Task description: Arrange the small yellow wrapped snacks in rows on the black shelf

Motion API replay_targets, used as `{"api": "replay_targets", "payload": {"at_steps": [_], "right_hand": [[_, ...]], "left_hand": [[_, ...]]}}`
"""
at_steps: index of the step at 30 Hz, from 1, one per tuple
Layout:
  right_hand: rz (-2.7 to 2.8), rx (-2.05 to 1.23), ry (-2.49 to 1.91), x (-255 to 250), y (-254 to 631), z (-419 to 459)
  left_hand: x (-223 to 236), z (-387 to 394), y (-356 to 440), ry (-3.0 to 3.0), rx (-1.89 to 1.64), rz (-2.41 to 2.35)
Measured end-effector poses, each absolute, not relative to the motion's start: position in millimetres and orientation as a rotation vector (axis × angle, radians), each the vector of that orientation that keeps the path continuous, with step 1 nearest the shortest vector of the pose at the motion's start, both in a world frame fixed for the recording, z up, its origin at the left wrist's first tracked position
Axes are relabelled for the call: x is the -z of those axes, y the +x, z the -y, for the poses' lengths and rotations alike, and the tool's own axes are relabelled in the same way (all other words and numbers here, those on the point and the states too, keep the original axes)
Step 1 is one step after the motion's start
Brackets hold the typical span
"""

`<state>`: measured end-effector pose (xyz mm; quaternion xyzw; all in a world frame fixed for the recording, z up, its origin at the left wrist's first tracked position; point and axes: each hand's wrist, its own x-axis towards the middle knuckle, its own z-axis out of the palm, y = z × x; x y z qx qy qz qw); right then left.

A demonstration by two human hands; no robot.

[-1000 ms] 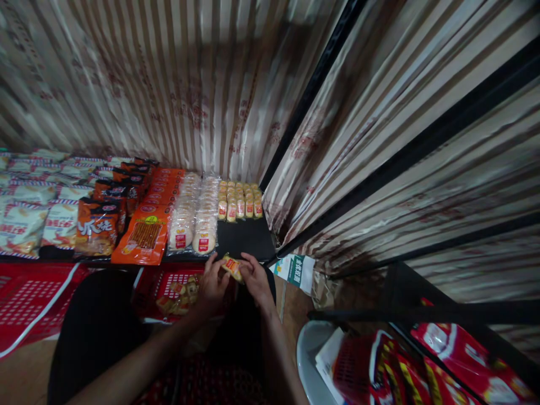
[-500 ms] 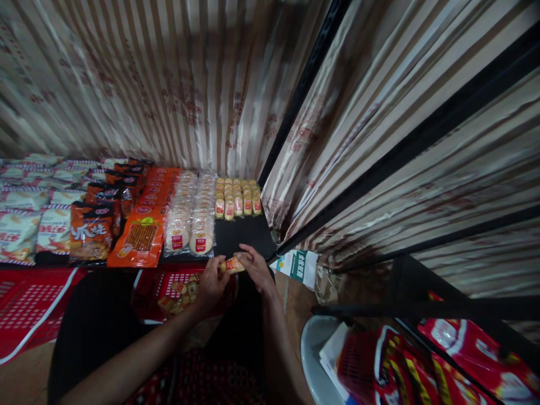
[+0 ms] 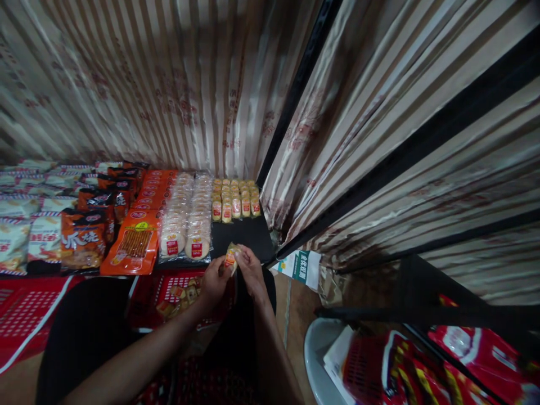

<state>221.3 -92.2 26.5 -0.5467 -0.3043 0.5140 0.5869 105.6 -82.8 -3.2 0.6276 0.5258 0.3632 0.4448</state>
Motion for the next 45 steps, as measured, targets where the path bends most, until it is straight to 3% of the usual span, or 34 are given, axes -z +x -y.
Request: {"api": "replay_targets", "payload": {"at_steps": [17,45], "right_hand": [[0.965,-0.830,-1.587,-11.1,227.3,96.2],[1.069,-0.610,-1.681,4.2,240.6,38.1]], "left_hand": [[-8.0,59.6,129.2,1.428,-0.913,-1.305],[-9.6,20.1,151.4,1.692,-0.858,-1.453]]}}
